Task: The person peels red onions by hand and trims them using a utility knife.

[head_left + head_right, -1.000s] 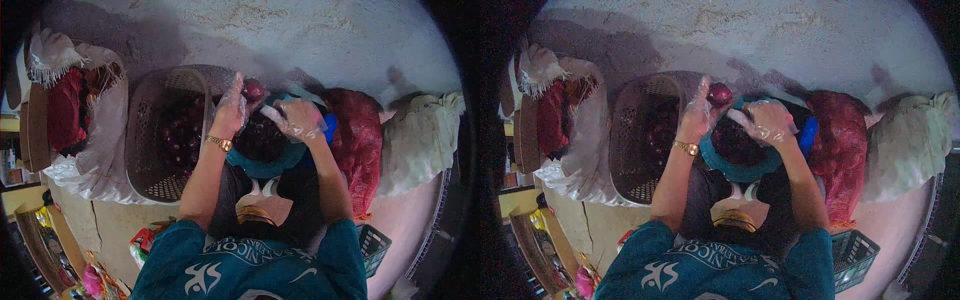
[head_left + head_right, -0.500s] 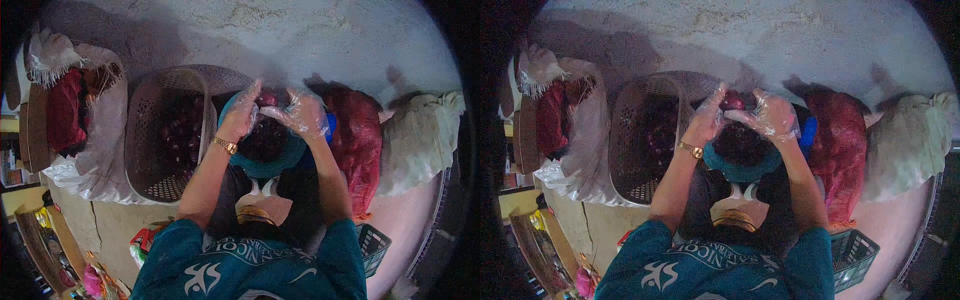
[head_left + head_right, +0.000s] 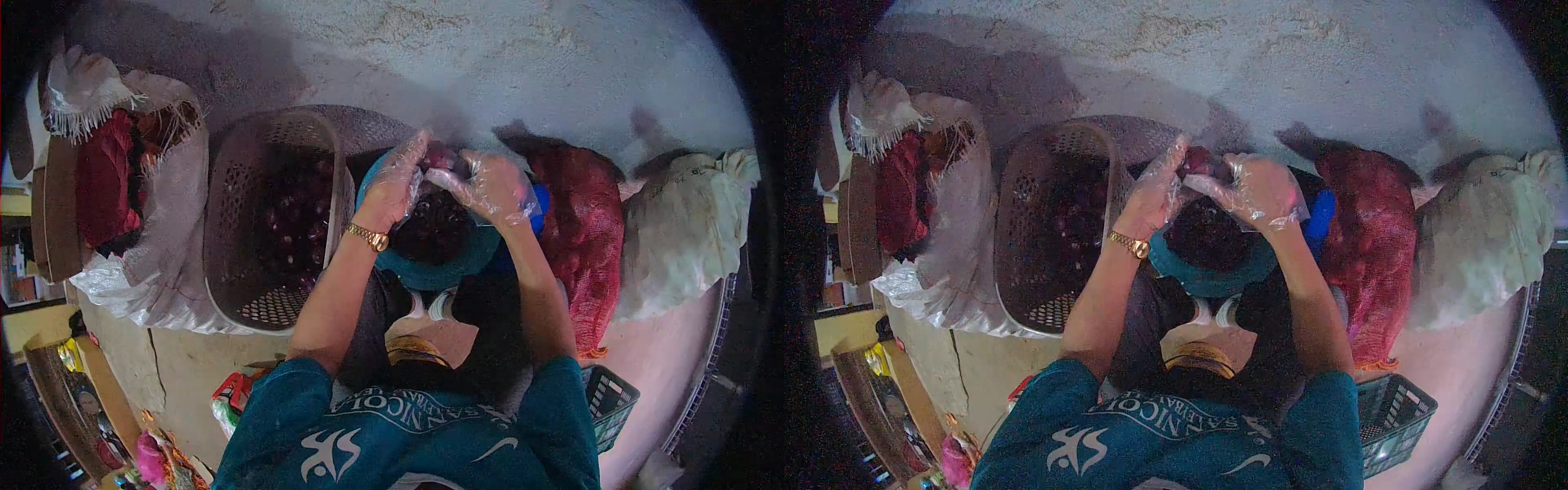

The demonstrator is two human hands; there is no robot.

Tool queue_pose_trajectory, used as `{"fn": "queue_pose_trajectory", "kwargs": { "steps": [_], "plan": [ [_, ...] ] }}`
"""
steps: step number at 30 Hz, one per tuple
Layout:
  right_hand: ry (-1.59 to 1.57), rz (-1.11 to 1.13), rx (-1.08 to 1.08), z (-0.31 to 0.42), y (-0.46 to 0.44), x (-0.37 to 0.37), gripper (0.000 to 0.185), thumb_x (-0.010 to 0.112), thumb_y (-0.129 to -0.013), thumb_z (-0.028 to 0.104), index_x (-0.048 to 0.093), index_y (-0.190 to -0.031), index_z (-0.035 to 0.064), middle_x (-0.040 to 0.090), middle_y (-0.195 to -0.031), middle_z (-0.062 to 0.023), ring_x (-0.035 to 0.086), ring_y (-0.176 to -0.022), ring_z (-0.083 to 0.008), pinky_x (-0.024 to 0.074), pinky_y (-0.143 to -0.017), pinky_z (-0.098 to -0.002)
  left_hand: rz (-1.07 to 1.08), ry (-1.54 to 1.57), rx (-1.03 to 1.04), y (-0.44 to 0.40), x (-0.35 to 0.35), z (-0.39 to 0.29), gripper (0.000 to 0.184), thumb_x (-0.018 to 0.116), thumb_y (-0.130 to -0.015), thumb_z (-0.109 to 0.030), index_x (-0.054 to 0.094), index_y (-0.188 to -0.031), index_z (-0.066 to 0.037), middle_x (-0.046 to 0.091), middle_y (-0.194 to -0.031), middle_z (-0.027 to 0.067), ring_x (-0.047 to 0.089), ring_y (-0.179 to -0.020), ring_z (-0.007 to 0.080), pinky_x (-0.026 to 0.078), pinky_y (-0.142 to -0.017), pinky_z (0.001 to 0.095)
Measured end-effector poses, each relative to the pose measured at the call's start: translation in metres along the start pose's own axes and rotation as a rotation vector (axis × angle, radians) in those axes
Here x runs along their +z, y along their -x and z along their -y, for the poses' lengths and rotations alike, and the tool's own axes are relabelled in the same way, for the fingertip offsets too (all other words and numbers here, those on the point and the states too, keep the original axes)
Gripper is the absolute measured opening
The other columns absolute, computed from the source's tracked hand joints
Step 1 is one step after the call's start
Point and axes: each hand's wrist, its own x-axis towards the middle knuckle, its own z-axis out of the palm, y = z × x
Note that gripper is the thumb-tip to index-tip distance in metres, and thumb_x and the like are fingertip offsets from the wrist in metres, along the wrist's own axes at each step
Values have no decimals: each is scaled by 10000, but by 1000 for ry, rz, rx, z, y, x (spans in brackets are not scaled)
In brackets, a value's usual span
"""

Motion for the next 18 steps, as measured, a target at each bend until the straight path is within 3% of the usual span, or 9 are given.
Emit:
{"fn": "queue_pose_trajectory", "kwargs": {
  "steps": [2,4,7,11,13,16,18],
  "plan": [
    [13,13,13,3,0,-2,677,600,-742,686,694,-964,54,663,-825,-224,647,-791,-400,500,-694,-467,-53,-56,19,0,1,2,399,597,-910,-424,591,-1099,-73,642,-999,46,624,-875,163,547,-743,314],
    [26,26,26,3,1,-2,645,606,-748,670,699,-959,67,662,-823,-221,646,-792,-397,498,-693,-464,-97,-49,19,4,7,-1,403,601,-907,-426,589,-1104,-75,642,-1000,49,624,-880,170,546,-744,317],
    [86,-51,-130,0,2,0,670,546,-775,693,691,-846,43,649,-722,-197,651,-725,-383,503,-647,-464,-140,-2,24,2,4,-1,393,614,-905,-402,590,-1111,-69,641,-1015,69,622,-868,181,531,-775,338],
    [93,118,-164,5,3,-11,581,564,-793,639,699,-850,77,646,-758,-197,636,-759,-390,488,-664,-474,-60,39,67,-8,-18,-3,424,622,-899,-402,561,-1128,-51,617,-1053,106,620,-887,205,539,-800,391],
    [93,157,-177,3,4,-8,578,549,-807,634,697,-827,75,642,-738,-189,634,-748,-387,484,-655,-479,-131,51,86,-5,-15,-10,429,600,-909,-410,548,-1123,-42,612,-1048,120,621,-894,220,551,-803,407],
    [153,148,-169,-4,1,2,640,529,-789,688,688,-752,68,644,-706,-189,641,-703,-382,488,-629,-477,-191,87,104,-4,-8,-14,458,563,-921,-435,522,-1121,-25,604,-1038,144,627,-897,249,571,-807,430],
    [162,299,-113,-3,-4,0,667,536,-769,710,697,-802,63,654,-748,-203,648,-738,-396,495,-666,-484,-183,111,105,-5,-10,-13,481,547,-923,-452,510,-1124,-16,602,-1032,154,631,-892,263,579,-809,435]
  ]
}}
